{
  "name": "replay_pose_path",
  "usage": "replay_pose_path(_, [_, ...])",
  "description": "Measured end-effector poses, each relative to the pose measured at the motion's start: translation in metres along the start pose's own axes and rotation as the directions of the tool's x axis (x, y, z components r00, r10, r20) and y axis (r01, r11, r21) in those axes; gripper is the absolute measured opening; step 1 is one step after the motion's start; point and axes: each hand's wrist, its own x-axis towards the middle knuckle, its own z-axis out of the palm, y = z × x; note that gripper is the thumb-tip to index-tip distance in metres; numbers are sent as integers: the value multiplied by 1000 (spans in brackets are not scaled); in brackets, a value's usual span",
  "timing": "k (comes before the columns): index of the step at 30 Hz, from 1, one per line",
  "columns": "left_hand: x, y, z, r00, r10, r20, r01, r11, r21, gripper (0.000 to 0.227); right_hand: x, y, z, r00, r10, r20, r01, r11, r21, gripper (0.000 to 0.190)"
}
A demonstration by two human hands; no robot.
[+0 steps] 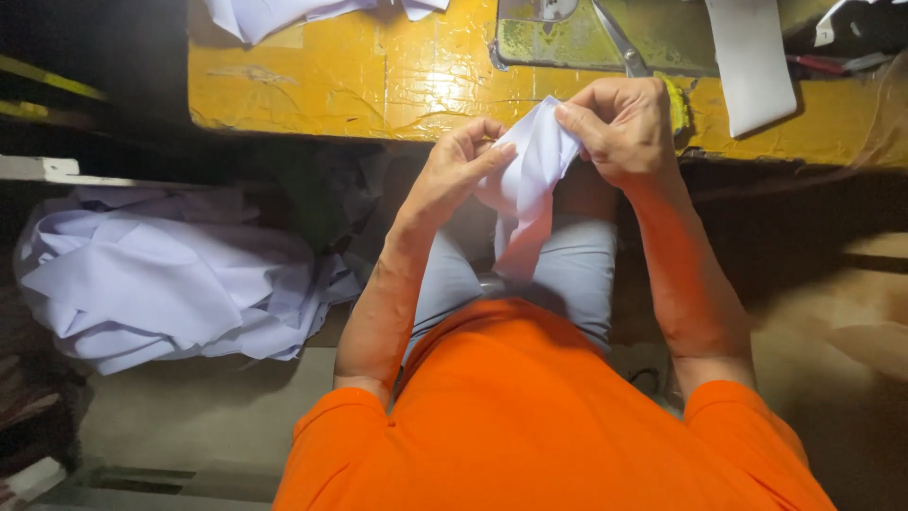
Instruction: The person folds a piece of white fabric on a yellow workbench and uses scissors to trim the edges. They then unfold the fabric, fold it again, and continue cutting along the edges to shape the material.
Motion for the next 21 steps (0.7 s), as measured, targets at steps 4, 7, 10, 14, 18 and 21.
replay_pose_path(4, [-6, -16, -6, 1000, -25, -10, 26, 999, 35, 22, 2, 20, 1, 996, 73, -58, -71, 997, 40, 23])
replay_pose_path(7, [-18, -25, -13, 996, -80, -36, 80, 997, 16, 24, 4, 27, 0, 998, 16, -57, -12, 998, 66, 24])
replay_pose_path(10, [-31, -30, -26, 991, -136, -10, 136, 987, 85, 24, 9, 37, 2, 994, 5, -113, 4, 997, 79, 22])
replay_pose_path(14, [-40, -27, -60, 992, -128, 1, 128, 989, 69, 27, 13, 45, 7, 994, 45, -101, -28, 985, 168, 19])
replay_pose_path(18, [-39, 53, -76, 992, -98, -82, 126, 867, 483, 21, 23, 49, 13, 993, 77, -84, -63, 985, 161, 13])
replay_pose_path(21, [9, 88, -122, 996, -9, 91, -75, 480, 874, 19, 43, 66, 28, 991, 67, -116, -49, 987, 151, 12])
